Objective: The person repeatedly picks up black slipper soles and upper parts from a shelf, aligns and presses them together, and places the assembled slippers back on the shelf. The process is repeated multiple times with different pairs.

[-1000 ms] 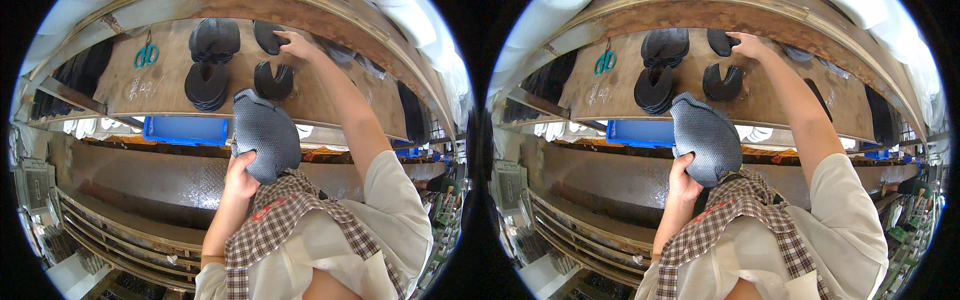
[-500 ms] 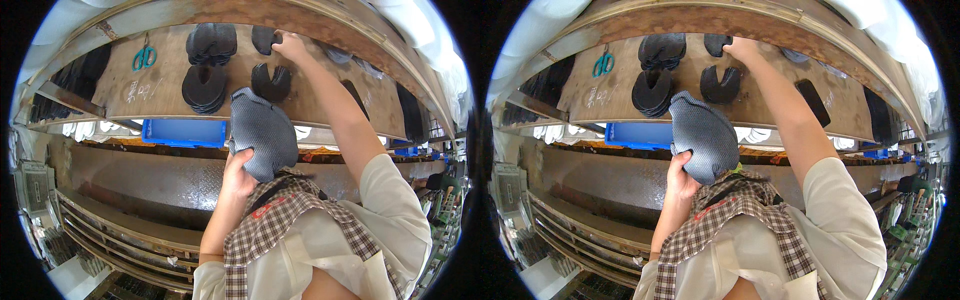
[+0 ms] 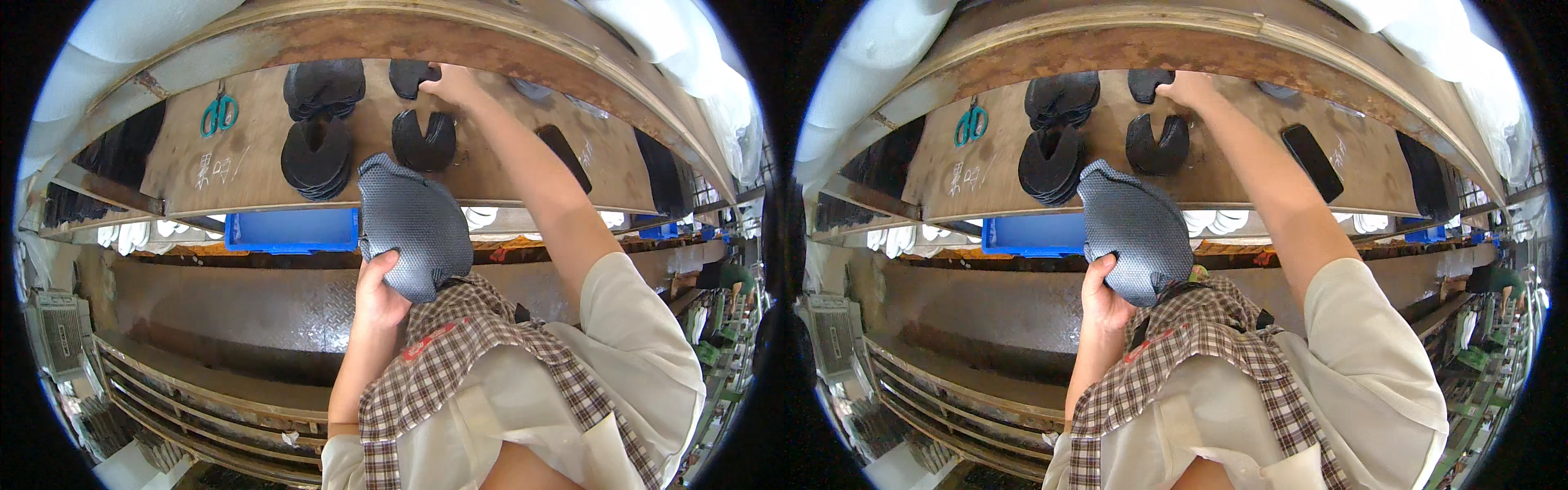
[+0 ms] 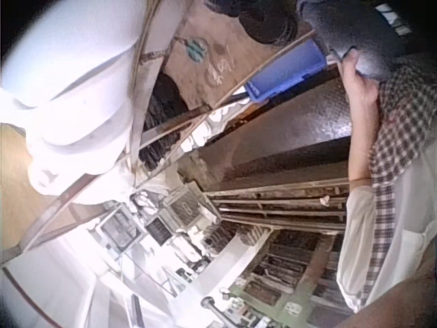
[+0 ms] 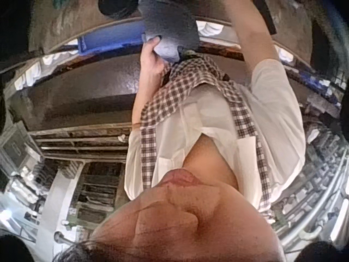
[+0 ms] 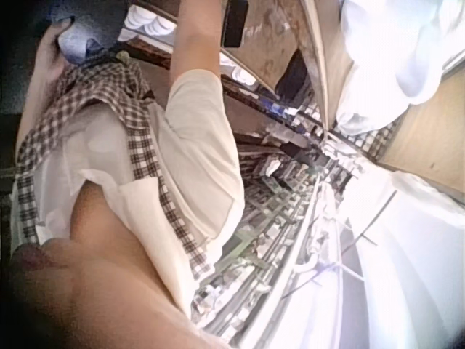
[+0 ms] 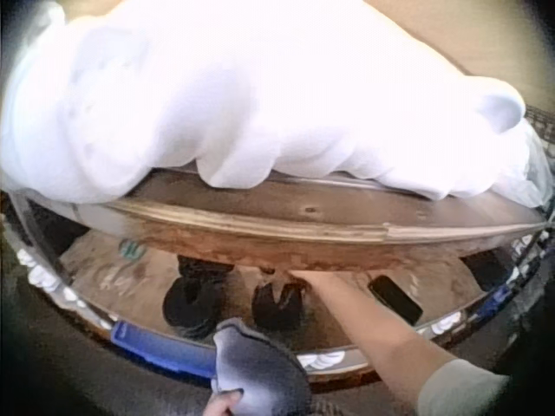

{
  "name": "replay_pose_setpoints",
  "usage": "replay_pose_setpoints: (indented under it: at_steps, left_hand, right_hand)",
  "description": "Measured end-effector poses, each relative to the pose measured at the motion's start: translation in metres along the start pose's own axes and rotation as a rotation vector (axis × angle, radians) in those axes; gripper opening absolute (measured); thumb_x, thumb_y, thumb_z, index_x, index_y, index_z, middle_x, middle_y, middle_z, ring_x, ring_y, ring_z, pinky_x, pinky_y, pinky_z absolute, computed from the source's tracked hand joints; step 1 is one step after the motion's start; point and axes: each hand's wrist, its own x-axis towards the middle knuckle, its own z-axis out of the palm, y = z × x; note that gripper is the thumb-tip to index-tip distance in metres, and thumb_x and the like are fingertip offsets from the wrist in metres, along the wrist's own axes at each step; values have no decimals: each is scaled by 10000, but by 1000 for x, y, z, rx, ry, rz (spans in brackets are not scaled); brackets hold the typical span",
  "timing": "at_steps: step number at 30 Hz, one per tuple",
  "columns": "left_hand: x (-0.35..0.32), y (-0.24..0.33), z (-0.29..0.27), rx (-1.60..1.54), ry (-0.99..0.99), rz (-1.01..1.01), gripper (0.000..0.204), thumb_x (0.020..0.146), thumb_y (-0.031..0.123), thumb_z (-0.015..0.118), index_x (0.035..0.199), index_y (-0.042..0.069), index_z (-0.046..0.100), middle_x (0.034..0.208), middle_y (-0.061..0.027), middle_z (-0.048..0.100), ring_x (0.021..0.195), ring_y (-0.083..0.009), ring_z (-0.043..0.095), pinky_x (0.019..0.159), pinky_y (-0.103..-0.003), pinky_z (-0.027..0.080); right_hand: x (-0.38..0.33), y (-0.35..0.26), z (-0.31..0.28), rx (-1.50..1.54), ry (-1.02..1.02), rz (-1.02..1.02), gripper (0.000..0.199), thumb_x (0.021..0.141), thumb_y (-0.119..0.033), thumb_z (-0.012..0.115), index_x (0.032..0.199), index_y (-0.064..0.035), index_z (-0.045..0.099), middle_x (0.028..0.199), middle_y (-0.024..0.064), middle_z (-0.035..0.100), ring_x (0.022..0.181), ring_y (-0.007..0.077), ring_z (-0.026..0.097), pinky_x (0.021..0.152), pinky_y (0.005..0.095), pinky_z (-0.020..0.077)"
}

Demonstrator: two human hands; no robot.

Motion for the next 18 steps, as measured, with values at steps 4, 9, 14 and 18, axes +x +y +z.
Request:
replay_pose_setpoints:
  at_steps: [4,9,14,18]
  left_hand:
    - [2,3,1,23,2,-8,476,804,78,634,1250,5,485,1188,-140,580,1088,-297,568,927,-452,472]
    - [11,6,6,122,-40,-23,521,829,158,625,1294,-1,452,1256,-152,560,1146,-327,546,995,-481,428]
    - [17,3,14,221,-71,-27,547,851,241,644,1307,12,446,1277,-140,548,1167,-310,531,1005,-474,422]
    - [20,-1,21,237,-110,-80,640,890,450,593,1348,37,422,1331,-120,513,1208,-291,502,1030,-463,399]
  right_hand:
    - [-48,10,-34,372,134,-105,530,826,-399,597,1173,1,613,1154,175,643,1082,291,603,965,346,430]
    - [-169,4,-44,1020,-78,-390,211,919,-201,608,1044,-42,666,935,20,666,901,87,595,821,254,477]
    - [-241,-7,-41,1059,-56,-386,304,822,-109,718,1099,-17,637,1033,39,570,829,113,567,764,241,483]
    - [-262,-9,-40,811,112,-397,465,744,-111,783,1163,-17,606,1142,84,500,817,143,545,739,254,491]
